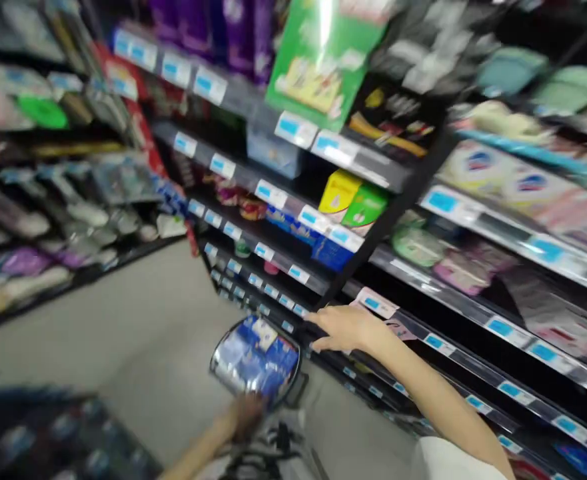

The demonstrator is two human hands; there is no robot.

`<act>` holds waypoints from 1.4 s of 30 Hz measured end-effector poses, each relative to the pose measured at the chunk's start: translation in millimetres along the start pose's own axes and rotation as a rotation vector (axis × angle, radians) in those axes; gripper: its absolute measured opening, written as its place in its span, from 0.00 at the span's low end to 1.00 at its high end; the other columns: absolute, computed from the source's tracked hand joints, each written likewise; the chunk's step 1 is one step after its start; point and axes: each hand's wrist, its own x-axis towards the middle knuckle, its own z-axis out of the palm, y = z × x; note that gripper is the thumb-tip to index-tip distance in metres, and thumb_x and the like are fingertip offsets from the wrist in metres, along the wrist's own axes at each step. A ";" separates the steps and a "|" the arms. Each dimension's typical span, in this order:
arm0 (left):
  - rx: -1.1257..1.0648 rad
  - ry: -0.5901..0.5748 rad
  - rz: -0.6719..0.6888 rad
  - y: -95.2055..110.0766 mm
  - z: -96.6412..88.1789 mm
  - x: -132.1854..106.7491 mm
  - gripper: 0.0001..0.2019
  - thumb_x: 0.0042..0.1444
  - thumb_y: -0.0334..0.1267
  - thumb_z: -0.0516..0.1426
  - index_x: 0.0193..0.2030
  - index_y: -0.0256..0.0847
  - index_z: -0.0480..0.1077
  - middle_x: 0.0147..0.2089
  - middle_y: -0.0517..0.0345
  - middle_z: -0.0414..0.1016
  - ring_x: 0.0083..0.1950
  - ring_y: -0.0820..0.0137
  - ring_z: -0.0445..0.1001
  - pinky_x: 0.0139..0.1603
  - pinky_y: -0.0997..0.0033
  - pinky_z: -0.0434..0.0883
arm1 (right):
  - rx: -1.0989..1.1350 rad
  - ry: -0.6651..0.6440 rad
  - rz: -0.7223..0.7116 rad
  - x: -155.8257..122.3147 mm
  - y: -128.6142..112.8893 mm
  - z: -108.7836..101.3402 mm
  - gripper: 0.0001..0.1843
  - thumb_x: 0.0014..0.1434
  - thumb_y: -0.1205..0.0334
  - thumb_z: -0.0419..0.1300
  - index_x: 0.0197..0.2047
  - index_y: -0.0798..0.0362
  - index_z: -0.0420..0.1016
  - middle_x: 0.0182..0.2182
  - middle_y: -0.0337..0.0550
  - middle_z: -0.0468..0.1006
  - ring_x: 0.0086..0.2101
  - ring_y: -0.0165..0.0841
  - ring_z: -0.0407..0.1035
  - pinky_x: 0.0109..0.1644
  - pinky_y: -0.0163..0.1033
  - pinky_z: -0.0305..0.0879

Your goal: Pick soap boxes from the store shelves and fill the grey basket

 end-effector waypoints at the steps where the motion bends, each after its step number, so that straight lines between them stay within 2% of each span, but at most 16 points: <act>1: -0.029 -0.034 -0.073 -1.7 13.0 -7.9 0.20 0.65 0.35 0.61 0.63 0.34 0.72 0.58 0.36 0.77 0.60 0.49 0.76 0.58 0.45 0.74 | 0.048 -0.081 0.024 15.1 2.4 15.8 0.33 0.67 0.46 0.61 0.70 0.52 0.68 0.57 0.55 0.79 0.53 0.47 0.76 0.54 0.45 0.71; 4: -0.113 -0.087 -0.226 -19.6 39.5 -21.8 0.23 0.64 0.34 0.59 0.66 0.38 0.71 0.63 0.32 0.74 0.64 0.45 0.72 0.60 0.47 0.71 | 0.067 -0.167 0.121 62.3 12.6 64.6 0.33 0.71 0.51 0.57 0.73 0.56 0.62 0.64 0.61 0.73 0.62 0.52 0.70 0.62 0.51 0.68; 7: -0.191 -0.082 -0.323 -42.9 56.8 -29.3 0.23 0.63 0.31 0.58 0.65 0.38 0.72 0.63 0.32 0.74 0.64 0.44 0.72 0.61 0.45 0.69 | 0.041 -0.243 0.184 100.4 22.7 107.6 0.32 0.72 0.53 0.54 0.74 0.60 0.60 0.63 0.64 0.72 0.63 0.53 0.68 0.64 0.52 0.66; 10: -0.230 -0.073 -0.392 -59.8 69.7 -34.3 0.21 0.61 0.30 0.59 0.62 0.36 0.74 0.61 0.30 0.75 0.62 0.42 0.72 0.61 0.45 0.67 | 0.098 -0.371 0.162 126.4 31.7 136.6 0.31 0.72 0.53 0.54 0.73 0.59 0.61 0.64 0.61 0.72 0.63 0.49 0.69 0.66 0.49 0.64; 12: -0.256 -0.072 -0.424 -68.3 75.9 -34.2 0.20 0.61 0.32 0.62 0.60 0.34 0.75 0.60 0.29 0.75 0.62 0.41 0.72 0.61 0.47 0.66 | 0.124 -0.407 0.153 140.3 35.7 149.2 0.31 0.72 0.52 0.54 0.73 0.57 0.61 0.65 0.59 0.72 0.63 0.48 0.69 0.66 0.47 0.64; 16: -0.322 -0.071 -0.479 -81.3 81.3 -24.5 0.21 0.62 0.33 0.62 0.61 0.29 0.73 0.60 0.27 0.74 0.63 0.43 0.70 0.60 0.49 0.65 | 0.071 -0.385 0.124 169.7 37.9 170.0 0.33 0.72 0.53 0.53 0.74 0.60 0.58 0.67 0.62 0.68 0.67 0.52 0.63 0.69 0.51 0.61; 19: -0.397 -0.070 -0.480 -86.5 81.7 -13.4 0.21 0.63 0.37 0.62 0.61 0.31 0.73 0.59 0.29 0.75 0.61 0.44 0.73 0.58 0.51 0.68 | 0.116 -0.369 0.055 200.6 38.2 191.8 0.34 0.72 0.54 0.53 0.76 0.57 0.55 0.69 0.60 0.65 0.69 0.51 0.59 0.70 0.52 0.59; 22: -0.489 -0.043 -0.465 -90.3 87.8 0.7 0.21 0.65 0.42 0.60 0.62 0.38 0.73 0.58 0.36 0.77 0.59 0.48 0.75 0.56 0.55 0.70 | 0.196 -0.350 0.006 245.2 39.3 226.7 0.35 0.71 0.55 0.53 0.76 0.56 0.54 0.69 0.57 0.65 0.68 0.48 0.60 0.69 0.50 0.61; 24: -0.534 -0.020 -0.494 -94.0 99.4 12.3 0.21 0.67 0.41 0.57 0.64 0.38 0.72 0.58 0.37 0.78 0.59 0.49 0.75 0.57 0.54 0.71 | 0.193 -0.321 0.019 281.0 38.6 258.3 0.35 0.70 0.55 0.54 0.76 0.57 0.53 0.68 0.58 0.66 0.66 0.50 0.62 0.67 0.51 0.63; 27: -0.590 -0.040 -0.576 -101.0 129.0 30.2 0.20 0.69 0.39 0.53 0.64 0.34 0.71 0.57 0.35 0.77 0.60 0.47 0.74 0.58 0.51 0.70 | 0.186 -0.298 0.066 336.5 34.3 315.1 0.36 0.68 0.57 0.56 0.75 0.58 0.53 0.67 0.60 0.66 0.64 0.52 0.63 0.65 0.53 0.63; 31: -0.679 -0.104 -0.641 -101.2 181.6 48.2 0.22 0.72 0.39 0.48 0.67 0.35 0.68 0.61 0.37 0.75 0.62 0.50 0.74 0.58 0.54 0.71 | 0.357 -0.298 0.226 403.4 32.0 396.1 0.39 0.67 0.57 0.57 0.74 0.63 0.51 0.67 0.63 0.65 0.65 0.50 0.61 0.69 0.49 0.60; 34: -0.762 -0.124 -0.656 -86.1 223.2 54.4 0.22 0.73 0.38 0.47 0.68 0.36 0.66 0.62 0.39 0.75 0.62 0.53 0.73 0.59 0.57 0.71 | 0.486 -0.244 0.394 443.7 35.4 450.7 0.44 0.64 0.52 0.60 0.75 0.66 0.48 0.68 0.67 0.62 0.67 0.51 0.58 0.71 0.49 0.56; 37: -0.880 -0.149 -0.667 -62.9 260.2 55.4 0.21 0.71 0.37 0.49 0.66 0.36 0.68 0.60 0.39 0.76 0.60 0.52 0.74 0.58 0.55 0.71 | 0.578 -0.189 0.559 474.8 36.5 496.5 0.53 0.60 0.46 0.64 0.75 0.68 0.45 0.69 0.71 0.57 0.69 0.54 0.54 0.73 0.51 0.53; 39: -0.919 -0.198 -0.669 -49.7 277.9 55.5 0.19 0.69 0.35 0.50 0.64 0.36 0.70 0.58 0.38 0.76 0.59 0.50 0.74 0.58 0.52 0.71 | 0.638 -0.178 0.664 492.1 33.6 523.3 0.60 0.57 0.43 0.66 0.77 0.66 0.39 0.71 0.72 0.52 0.70 0.58 0.52 0.73 0.54 0.54; 42: -0.925 -0.217 -0.674 -40.9 291.2 57.7 0.18 0.69 0.34 0.51 0.61 0.37 0.71 0.56 0.40 0.78 0.59 0.49 0.74 0.58 0.48 0.71 | 0.730 -0.185 0.822 516.4 25.8 558.8 0.66 0.55 0.38 0.67 0.78 0.63 0.33 0.71 0.76 0.48 0.70 0.62 0.51 0.70 0.60 0.58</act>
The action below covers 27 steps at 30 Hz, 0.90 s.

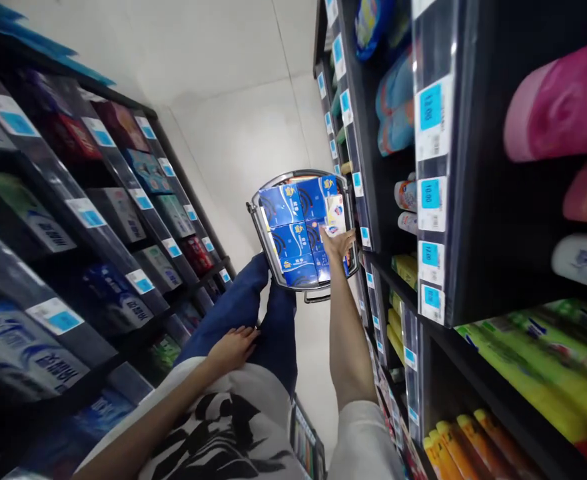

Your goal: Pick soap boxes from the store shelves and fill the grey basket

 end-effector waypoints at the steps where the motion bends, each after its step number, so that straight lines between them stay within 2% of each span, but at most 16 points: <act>1: -0.026 0.019 0.002 -0.3 1.0 1.8 0.18 0.70 0.34 0.50 0.62 0.38 0.71 0.56 0.41 0.78 0.59 0.50 0.74 0.59 0.49 0.71 | 0.014 0.000 0.054 8.1 -1.2 10.3 0.65 0.56 0.37 0.66 0.78 0.63 0.32 0.71 0.77 0.48 0.69 0.63 0.53 0.68 0.62 0.60; 4: -0.181 0.100 -0.006 -0.7 -2.3 7.7 0.17 0.72 0.36 0.47 0.62 0.40 0.70 0.57 0.46 0.77 0.59 0.57 0.75 0.61 0.54 0.71 | -0.026 0.000 0.167 27.9 -2.0 35.0 0.56 0.62 0.38 0.59 0.77 0.60 0.36 0.70 0.77 0.50 0.66 0.65 0.58 0.64 0.66 0.64; 8: -0.312 0.157 -0.019 -2.1 -11.1 12.0 0.17 0.72 0.36 0.47 0.60 0.39 0.70 0.56 0.47 0.78 0.57 0.60 0.76 0.62 0.57 0.71 | -0.079 0.028 0.170 32.1 10.3 49.1 0.50 0.62 0.43 0.59 0.77 0.58 0.42 0.70 0.71 0.53 0.65 0.61 0.60 0.63 0.62 0.65; 12: -0.367 0.132 -0.034 -1.8 -21.3 10.7 0.16 0.72 0.36 0.47 0.59 0.39 0.71 0.57 0.47 0.78 0.58 0.59 0.76 0.62 0.57 0.71 | -0.063 0.078 0.127 11.5 28.6 38.1 0.49 0.62 0.48 0.58 0.75 0.63 0.42 0.64 0.71 0.63 0.60 0.56 0.67 0.61 0.58 0.68; 15: -0.385 0.125 -0.037 -3.0 -28.0 9.7 0.16 0.71 0.35 0.48 0.58 0.39 0.72 0.57 0.47 0.79 0.58 0.60 0.76 0.63 0.58 0.71 | -0.072 0.185 -0.026 1.4 32.5 20.0 0.48 0.59 0.53 0.59 0.74 0.61 0.41 0.66 0.68 0.61 0.65 0.51 0.61 0.68 0.53 0.62; 17: -0.400 0.132 -0.041 -6.1 -29.7 9.9 0.16 0.71 0.36 0.48 0.59 0.39 0.72 0.57 0.47 0.79 0.58 0.60 0.76 0.63 0.59 0.71 | -0.098 0.259 -0.192 4.6 27.0 9.8 0.47 0.57 0.56 0.59 0.74 0.59 0.42 0.67 0.64 0.59 0.68 0.48 0.55 0.71 0.51 0.57; 20: -0.409 0.157 -0.054 -13.2 -26.7 10.2 0.16 0.71 0.37 0.47 0.58 0.41 0.72 0.57 0.48 0.79 0.59 0.61 0.76 0.63 0.59 0.71 | -0.142 0.282 -0.339 21.7 8.4 4.8 0.45 0.57 0.57 0.58 0.73 0.58 0.42 0.66 0.62 0.60 0.66 0.49 0.55 0.70 0.54 0.56; 24: -0.415 0.179 -0.041 -21.4 -19.2 7.7 0.16 0.71 0.38 0.47 0.58 0.42 0.72 0.57 0.49 0.78 0.58 0.61 0.76 0.63 0.60 0.72 | -0.173 0.235 -0.309 46.0 -16.2 16.3 0.50 0.55 0.57 0.63 0.73 0.54 0.41 0.62 0.60 0.63 0.61 0.52 0.62 0.65 0.56 0.62; 27: -0.432 0.179 -0.043 -24.0 -16.4 6.3 0.17 0.71 0.39 0.47 0.58 0.41 0.72 0.58 0.48 0.78 0.59 0.61 0.76 0.63 0.60 0.71 | -0.177 0.201 -0.219 43.5 -22.2 26.6 0.49 0.56 0.60 0.64 0.73 0.52 0.42 0.61 0.58 0.65 0.57 0.49 0.68 0.64 0.52 0.63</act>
